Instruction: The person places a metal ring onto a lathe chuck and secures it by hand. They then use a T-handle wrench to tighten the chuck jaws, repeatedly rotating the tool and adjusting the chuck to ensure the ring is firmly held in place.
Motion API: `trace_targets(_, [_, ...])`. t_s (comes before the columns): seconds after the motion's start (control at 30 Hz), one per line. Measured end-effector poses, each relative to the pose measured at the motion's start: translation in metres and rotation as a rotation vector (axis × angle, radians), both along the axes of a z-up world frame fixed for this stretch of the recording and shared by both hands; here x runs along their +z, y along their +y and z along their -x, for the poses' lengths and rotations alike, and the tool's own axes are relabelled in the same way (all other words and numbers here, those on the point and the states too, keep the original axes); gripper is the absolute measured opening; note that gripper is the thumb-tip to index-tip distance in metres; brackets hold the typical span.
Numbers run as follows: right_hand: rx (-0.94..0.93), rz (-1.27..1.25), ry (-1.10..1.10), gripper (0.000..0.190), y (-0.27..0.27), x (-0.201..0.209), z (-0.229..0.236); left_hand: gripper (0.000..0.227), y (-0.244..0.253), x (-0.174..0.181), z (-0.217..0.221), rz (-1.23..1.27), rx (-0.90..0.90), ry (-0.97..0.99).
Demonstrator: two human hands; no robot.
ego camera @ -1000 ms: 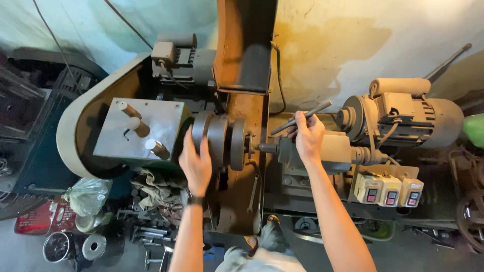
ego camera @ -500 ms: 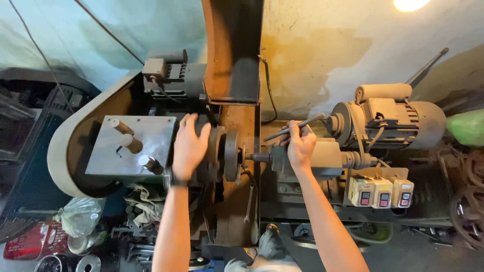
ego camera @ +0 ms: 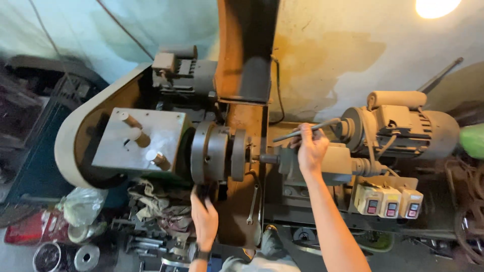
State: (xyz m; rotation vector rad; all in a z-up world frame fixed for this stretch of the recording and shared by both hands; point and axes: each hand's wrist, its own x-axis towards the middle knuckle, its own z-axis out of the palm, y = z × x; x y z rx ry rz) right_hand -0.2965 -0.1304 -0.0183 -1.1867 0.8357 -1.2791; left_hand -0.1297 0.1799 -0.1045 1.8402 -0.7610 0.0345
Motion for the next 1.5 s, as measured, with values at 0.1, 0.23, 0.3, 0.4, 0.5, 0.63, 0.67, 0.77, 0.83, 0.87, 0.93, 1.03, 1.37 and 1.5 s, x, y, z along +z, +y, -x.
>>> trace_targets(0.1, [-0.008, -0.026, -0.077, 0.025, 0.010, 0.003, 0.009, 0.045, 0.065, -0.019, 0.011, -0.161, 0.087, 0.216])
trace_targets(0.23, [0.239, -0.177, -0.363, 0.017, 0.090, 0.031, 0.017, 0.038, 0.141, -0.013, 0.006, -0.428, 0.341, 0.334])
trace_targets(0.3, [0.311, -0.214, -0.341, 0.017, 0.144, 0.031, 0.014, 0.040, 0.170, -0.023, -0.001, -0.560, 0.461, 0.324])
trace_targets(0.4, [0.537, -0.274, -0.268, 0.019, 0.211, 0.016, 0.006, 0.066, 0.193, -0.051, -0.003, -0.895, 0.552, 0.171])
trace_targets(0.5, [0.636, -0.254, -0.051, 0.020, 0.249, -0.006, -0.002, 0.069, 0.171, -0.027, -0.003, -0.812, 0.537, 0.509])
trace_targets(0.63, [0.811, -0.365, -0.013, 0.018, 0.261, -0.029, 0.002, 0.087, 0.161, -0.054, 0.001, -0.618, 0.616, 0.933])
trace_targets(0.67, [0.860, -0.392, 0.008, 0.019, 0.261, -0.032, 0.005, 0.087, 0.168, -0.081, 0.003, -0.610, 0.631, 0.874])
trace_targets(0.77, [0.839, -0.477, -0.012, 0.018, 0.255, -0.023, 0.008, 0.086, 0.199, -0.151, -0.005, -0.648, 0.568, 0.508])
trace_targets(0.83, [0.784, -0.427, 0.008, 0.018, 0.246, -0.015, 0.010, 0.080, 0.203, -0.155, -0.011, -0.641, 0.555, 0.562])
trace_targets(0.87, [0.732, -0.379, 0.030, 0.018, 0.242, -0.011, 0.011, 0.075, 0.206, -0.157, -0.014, -0.635, 0.545, 0.618])
trace_targets(0.93, [0.684, -0.311, -0.002, 0.020, 0.223, 0.001, 0.016, 0.070, 0.211, -0.161, -0.021, -0.650, 0.518, 0.606])
trace_targets(1.03, [0.554, -0.203, -0.131, 0.022, 0.184, 0.027, 0.018, 0.067, 0.191, -0.096, -0.022, -0.673, 0.513, 0.743])
trace_targets(1.37, [0.035, -0.075, -0.209, 0.024, 0.016, -0.002, 0.012, 0.042, 0.019, 0.159, -0.005, -0.187, -0.191, -0.101])
trace_targets(1.5, [0.045, -0.055, -0.127, 0.024, 0.019, -0.002, 0.005, 0.049, -0.103, 0.170, -0.069, -0.177, -0.224, -0.440])
